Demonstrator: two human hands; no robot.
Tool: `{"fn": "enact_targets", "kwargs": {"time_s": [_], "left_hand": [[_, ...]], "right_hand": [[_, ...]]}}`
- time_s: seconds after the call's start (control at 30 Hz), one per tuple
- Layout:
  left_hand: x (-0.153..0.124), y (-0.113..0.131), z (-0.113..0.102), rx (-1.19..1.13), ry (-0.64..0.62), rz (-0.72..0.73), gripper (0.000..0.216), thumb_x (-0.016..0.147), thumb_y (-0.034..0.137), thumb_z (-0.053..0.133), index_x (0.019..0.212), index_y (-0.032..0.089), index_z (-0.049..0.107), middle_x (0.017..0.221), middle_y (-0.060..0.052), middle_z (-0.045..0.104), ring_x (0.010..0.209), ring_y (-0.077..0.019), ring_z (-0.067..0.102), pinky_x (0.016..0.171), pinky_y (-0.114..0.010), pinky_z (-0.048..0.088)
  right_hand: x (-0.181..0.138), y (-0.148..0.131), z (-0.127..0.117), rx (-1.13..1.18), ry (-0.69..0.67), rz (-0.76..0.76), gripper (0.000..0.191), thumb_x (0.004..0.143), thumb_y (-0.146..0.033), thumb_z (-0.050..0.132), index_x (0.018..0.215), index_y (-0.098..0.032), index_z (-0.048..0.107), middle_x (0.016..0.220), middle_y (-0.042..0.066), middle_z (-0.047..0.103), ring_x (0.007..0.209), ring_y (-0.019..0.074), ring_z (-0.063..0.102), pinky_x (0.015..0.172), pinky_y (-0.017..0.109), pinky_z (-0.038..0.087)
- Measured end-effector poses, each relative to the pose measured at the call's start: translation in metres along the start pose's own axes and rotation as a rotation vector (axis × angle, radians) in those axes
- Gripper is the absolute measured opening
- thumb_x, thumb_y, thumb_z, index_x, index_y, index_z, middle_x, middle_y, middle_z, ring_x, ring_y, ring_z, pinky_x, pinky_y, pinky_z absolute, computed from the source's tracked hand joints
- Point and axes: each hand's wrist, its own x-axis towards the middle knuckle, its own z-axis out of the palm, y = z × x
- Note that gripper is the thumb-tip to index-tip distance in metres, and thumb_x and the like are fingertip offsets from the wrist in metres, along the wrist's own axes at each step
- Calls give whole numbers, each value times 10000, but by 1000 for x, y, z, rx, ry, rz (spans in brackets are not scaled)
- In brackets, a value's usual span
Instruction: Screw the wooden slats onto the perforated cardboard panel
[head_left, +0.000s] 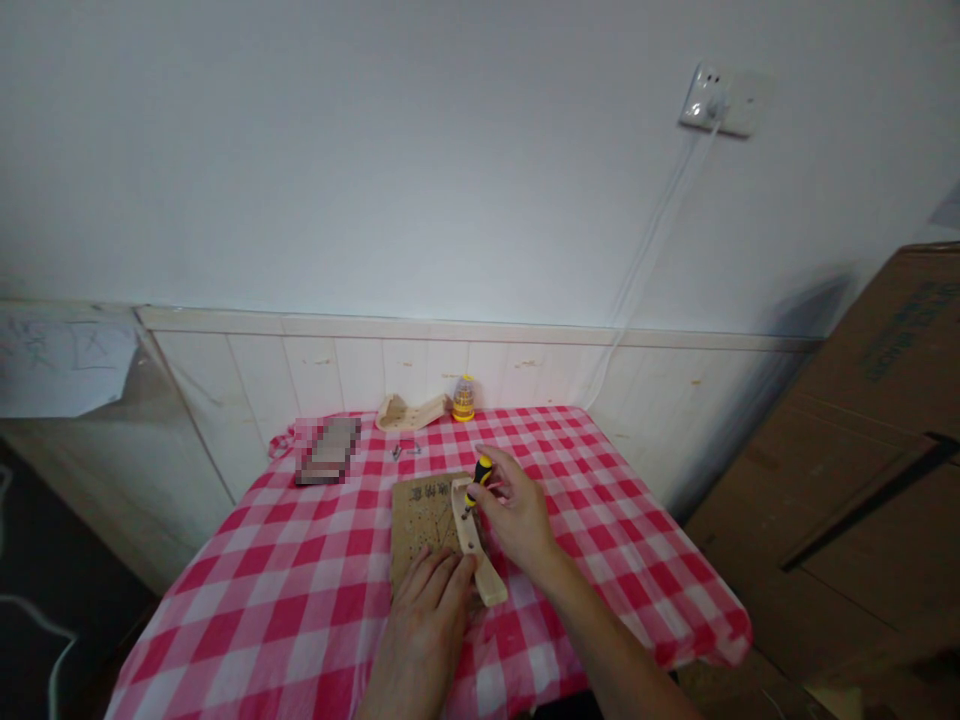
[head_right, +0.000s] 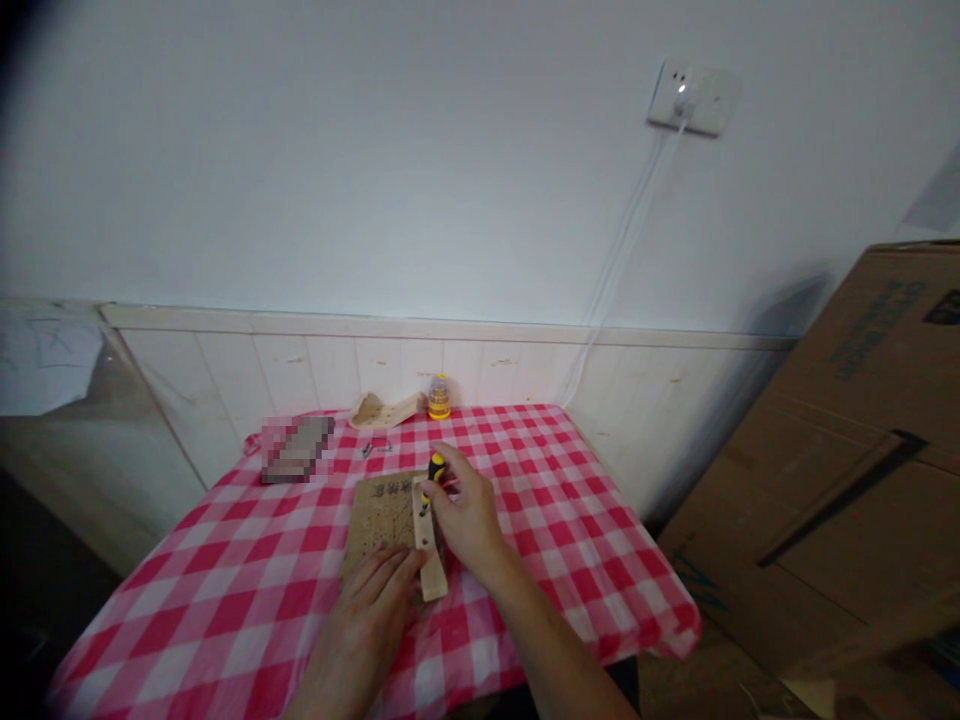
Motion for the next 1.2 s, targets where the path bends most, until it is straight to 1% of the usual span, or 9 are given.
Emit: {"fn": "enact_targets", "kwargs": {"time_s": [0.1, 0.17, 0.33, 0.47, 0.63, 0.8, 0.93, 1.07, 1.2], "left_hand": [[1, 0, 1, 7, 26, 6, 371, 1032, 120, 357, 1266, 192, 636, 1135, -94, 775, 1064, -275, 742, 881, -499, 662], [2, 1, 1, 8, 30, 10, 357, 1041, 141, 362, 1268, 188, 632, 1132, -96, 775, 1063, -280, 742, 869, -502, 664], [3, 0, -1, 0, 28, 18, 350, 1039, 145, 375, 1265, 188, 638, 1143, -97, 771, 1070, -275, 739, 890, -496, 657], [3, 0, 0, 0, 26, 17, 335, 1040, 149, 390, 1258, 191, 642, 1140, -95, 772, 1067, -274, 741, 888, -484, 658], [3, 1, -1, -15, 19, -2, 330, 1065, 204, 382, 1264, 190, 644, 1142, -98, 767, 1073, -270, 738, 908, -488, 649], [6, 3, -4, -46, 3, 3, 321, 1063, 269, 436, 1305, 209, 638, 1130, -89, 764, 1067, -266, 733, 948, -497, 630], [6, 3, -4, -42, 11, 2, 318, 1055, 221, 422, 1257, 223, 667, 1123, -83, 763, 1063, -262, 732, 944, -495, 630], [5, 3, -4, -8, 16, 14, 340, 1057, 193, 382, 1243, 214, 665, 1125, -90, 765, 1070, -269, 733, 921, -487, 642], [4, 2, -3, 0, 16, 9, 357, 1057, 175, 359, 1248, 220, 657, 1137, -88, 764, 1084, -270, 730, 926, -492, 639]], "right_hand": [[2, -2, -1, -20, -65, -15, 459, 866, -199, 657, 1315, -290, 682, 1112, 51, 769, 910, 203, 732, 774, 324, 600], [4, -2, 0, -26, -83, -11, 430, 867, -208, 665, 1289, -286, 690, 1059, 43, 766, 889, 204, 729, 750, 314, 595], [4, 1, 4, -46, -39, 1, 322, 830, -239, 727, 1151, -248, 703, 949, 23, 730, 811, 193, 688, 667, 275, 556], [2, -1, 6, -34, -14, 1, 256, 820, -248, 734, 1071, -240, 683, 851, -12, 681, 723, 166, 635, 644, 260, 520], [2, -5, 6, -18, -2, 1, 266, 802, -258, 744, 1058, -239, 674, 824, -25, 654, 695, 159, 605, 633, 258, 501], [1, -3, 7, -32, 26, -13, 256, 788, -252, 753, 1036, -236, 691, 804, -28, 649, 691, 157, 605, 629, 254, 506], [-2, -4, 7, -16, 60, -9, 286, 802, -267, 751, 1084, -240, 712, 852, -7, 694, 729, 171, 648, 655, 267, 545], [-7, -8, 0, -19, 128, -9, 364, 826, -291, 749, 1186, -242, 726, 964, 37, 752, 827, 205, 701, 766, 321, 595], [-15, -12, -6, 1, 110, -11, 394, 842, -289, 734, 1233, -247, 730, 1033, 57, 773, 880, 222, 731, 806, 346, 620]]}}
